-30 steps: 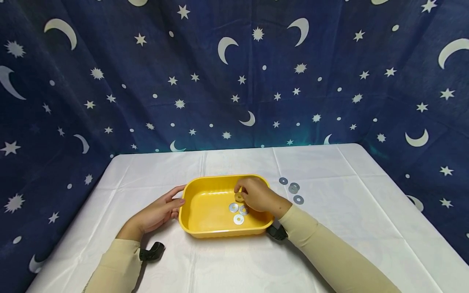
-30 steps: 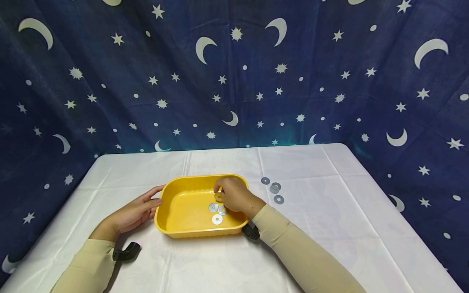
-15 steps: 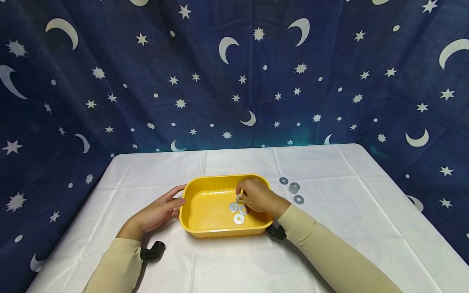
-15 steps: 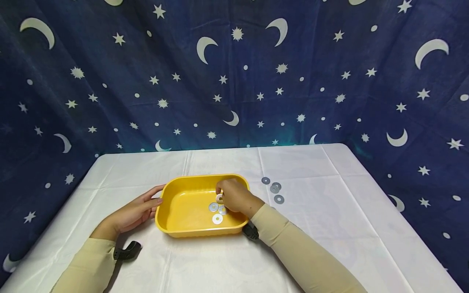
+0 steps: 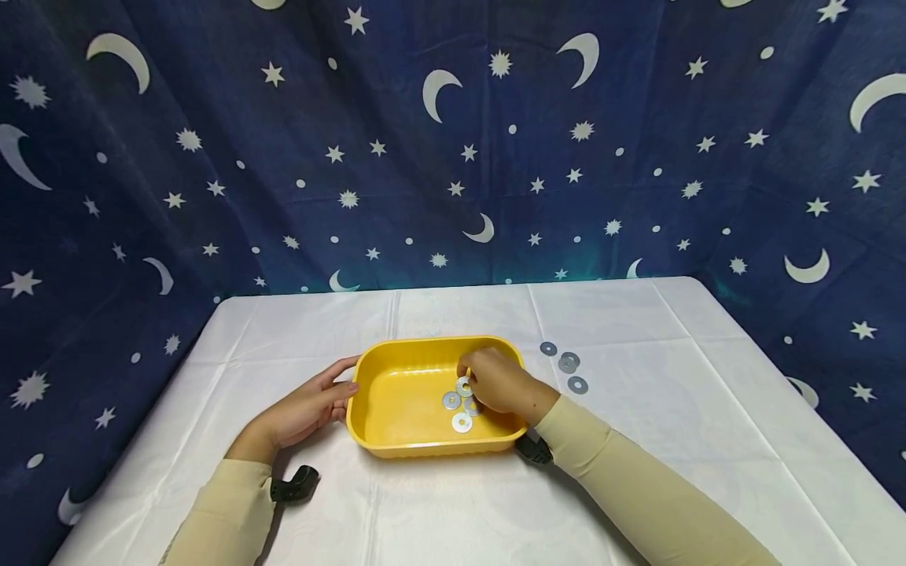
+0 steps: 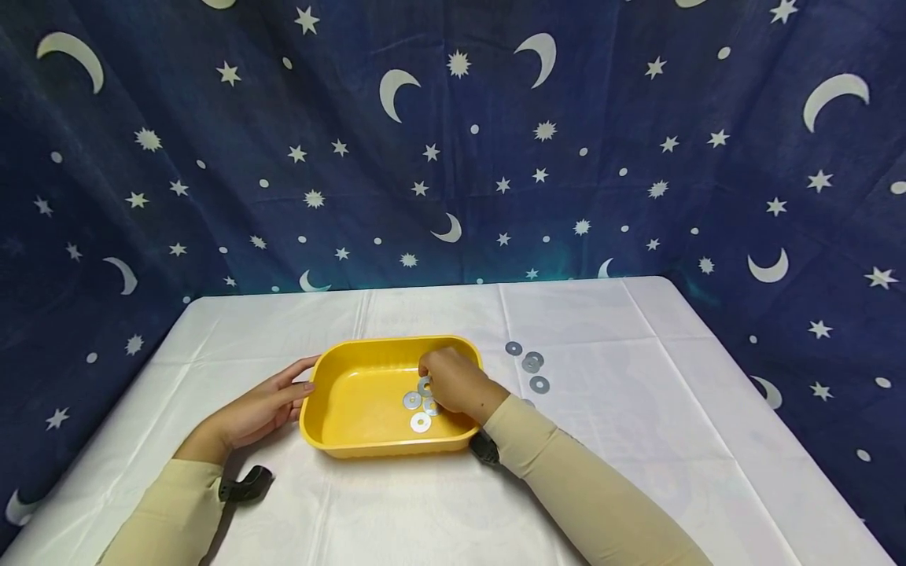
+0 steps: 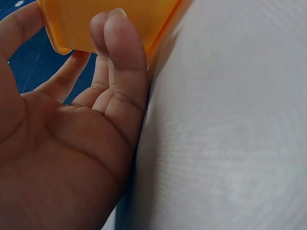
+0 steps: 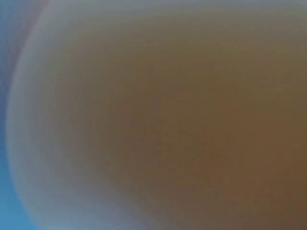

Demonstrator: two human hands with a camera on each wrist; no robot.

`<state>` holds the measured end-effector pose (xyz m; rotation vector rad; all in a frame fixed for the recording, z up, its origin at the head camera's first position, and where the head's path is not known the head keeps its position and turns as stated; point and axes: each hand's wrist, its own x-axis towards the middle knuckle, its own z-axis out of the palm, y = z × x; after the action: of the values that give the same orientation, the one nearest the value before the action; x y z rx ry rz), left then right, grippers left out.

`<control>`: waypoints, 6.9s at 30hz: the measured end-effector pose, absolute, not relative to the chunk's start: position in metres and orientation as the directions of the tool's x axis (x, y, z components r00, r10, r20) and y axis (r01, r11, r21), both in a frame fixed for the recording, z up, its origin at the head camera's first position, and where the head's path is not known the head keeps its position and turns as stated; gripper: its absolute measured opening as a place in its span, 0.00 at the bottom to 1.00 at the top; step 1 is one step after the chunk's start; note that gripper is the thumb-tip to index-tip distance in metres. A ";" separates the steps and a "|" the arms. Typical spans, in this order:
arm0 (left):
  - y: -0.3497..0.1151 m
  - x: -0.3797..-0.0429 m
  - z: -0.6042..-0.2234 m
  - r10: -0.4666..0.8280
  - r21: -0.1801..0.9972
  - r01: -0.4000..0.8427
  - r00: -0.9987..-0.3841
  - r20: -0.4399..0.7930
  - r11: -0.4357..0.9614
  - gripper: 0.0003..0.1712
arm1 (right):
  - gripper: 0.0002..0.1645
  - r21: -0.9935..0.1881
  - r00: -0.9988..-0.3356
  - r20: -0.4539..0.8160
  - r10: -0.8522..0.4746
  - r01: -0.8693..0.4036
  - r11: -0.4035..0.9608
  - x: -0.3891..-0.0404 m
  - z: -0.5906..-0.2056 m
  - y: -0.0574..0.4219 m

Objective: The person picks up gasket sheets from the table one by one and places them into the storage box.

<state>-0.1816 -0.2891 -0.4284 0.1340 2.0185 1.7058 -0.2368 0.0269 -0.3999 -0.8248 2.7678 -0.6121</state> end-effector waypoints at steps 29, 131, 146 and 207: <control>-0.291 -0.181 -0.430 0.400 0.958 -0.226 -0.873 -0.279 0.177 0.36 | 0.08 -0.579 -0.851 0.309 -0.425 -0.523 0.625 -0.229 -0.387 0.069; -0.291 -0.182 -0.430 0.422 0.959 -0.216 -0.864 -0.276 0.185 0.36 | 0.11 -0.566 -0.959 -0.075 -0.274 -0.186 0.803 -0.264 -0.423 0.183; -0.290 -0.182 -0.430 0.416 0.957 -0.225 -0.864 -0.282 0.182 0.36 | 0.12 -0.554 -0.951 -0.118 -0.286 -0.176 0.814 -0.264 -0.422 0.183; -0.291 -0.182 -0.430 0.417 0.957 -0.222 -0.864 -0.283 0.188 0.35 | 0.19 -0.578 -0.936 -0.136 -0.323 -0.190 0.794 -0.259 -0.415 0.183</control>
<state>-0.1820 -0.2908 -0.4297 0.1816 1.9802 1.7239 -0.2591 0.1831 -0.4146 -0.4003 2.7556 -0.8524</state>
